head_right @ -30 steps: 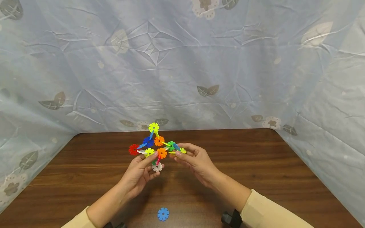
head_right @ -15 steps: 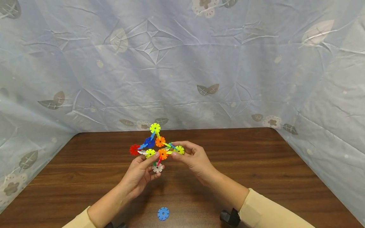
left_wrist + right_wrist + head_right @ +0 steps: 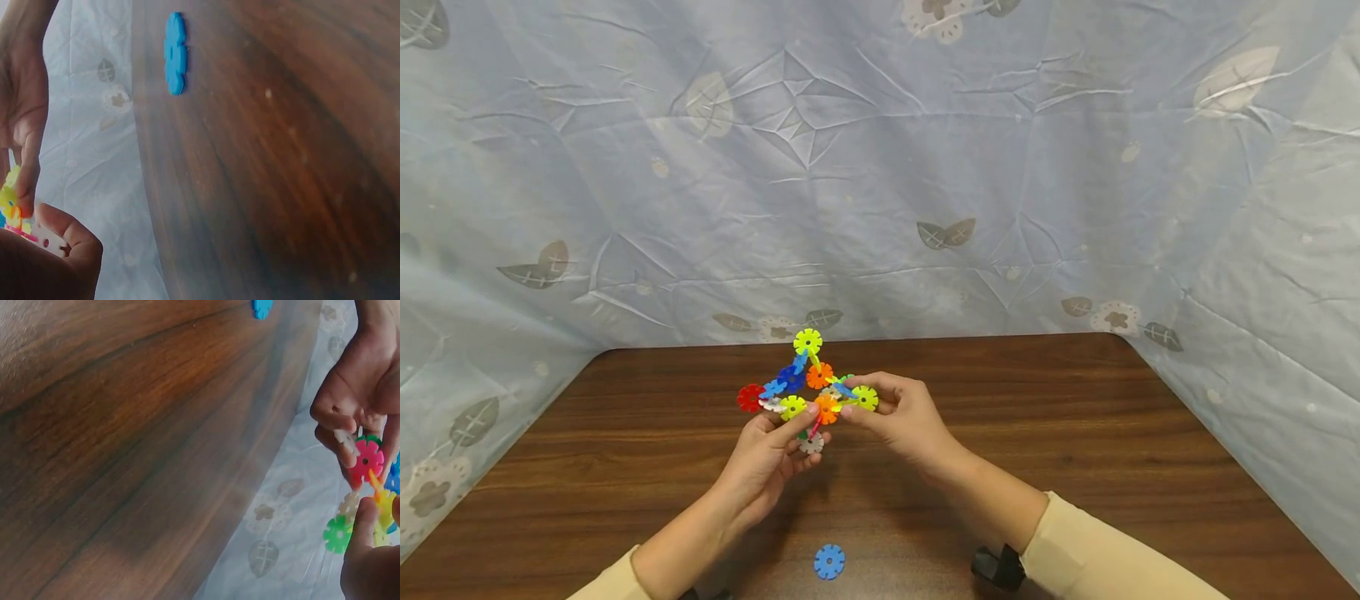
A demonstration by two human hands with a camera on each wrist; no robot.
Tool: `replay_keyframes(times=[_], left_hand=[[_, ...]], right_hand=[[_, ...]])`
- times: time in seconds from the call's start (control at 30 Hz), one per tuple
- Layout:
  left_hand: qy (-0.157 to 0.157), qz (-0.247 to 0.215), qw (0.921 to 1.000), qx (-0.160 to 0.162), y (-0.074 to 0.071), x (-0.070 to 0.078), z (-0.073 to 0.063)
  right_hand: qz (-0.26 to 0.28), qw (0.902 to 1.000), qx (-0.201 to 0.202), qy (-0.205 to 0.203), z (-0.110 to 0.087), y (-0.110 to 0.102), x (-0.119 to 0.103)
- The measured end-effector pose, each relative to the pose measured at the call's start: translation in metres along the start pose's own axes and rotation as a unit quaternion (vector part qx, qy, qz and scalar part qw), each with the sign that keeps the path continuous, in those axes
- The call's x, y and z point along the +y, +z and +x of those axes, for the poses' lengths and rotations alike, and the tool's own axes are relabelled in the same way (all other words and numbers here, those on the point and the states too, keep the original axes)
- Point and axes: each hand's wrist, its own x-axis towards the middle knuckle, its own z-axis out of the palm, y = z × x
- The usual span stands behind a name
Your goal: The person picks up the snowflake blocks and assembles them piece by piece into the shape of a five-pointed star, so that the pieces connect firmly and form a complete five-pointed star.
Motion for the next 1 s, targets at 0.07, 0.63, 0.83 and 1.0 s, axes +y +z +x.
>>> replay_keyframes(times=[0.07, 0.63, 0.83, 1.0], left_hand=[[0.003, -0.002, 1.0, 0.002, 0.001, 0.0, 0.0], [0.004, 0.017, 0.9969, -0.077, -0.005, 0.005, 0.001], [0.024, 0.027, 0.996, -0.081, -0.006, 0.005, 0.001], [0.036, 0.017, 0.9973, -0.062, -0.007, 0.004, 0.001]], right_hand=[[-0.006, 1.0, 0.004, 0.005, 0.0, 0.002, -0.001], [-0.028, 0.9955, 0.068, 0.06, 0.001, 0.001, 0.0], [-0.002, 0.9952, 0.076, 0.061, -0.001, 0.001, 0.003], [0.024, 0.9965, 0.069, 0.041, -0.001, 0.004, 0.005]])
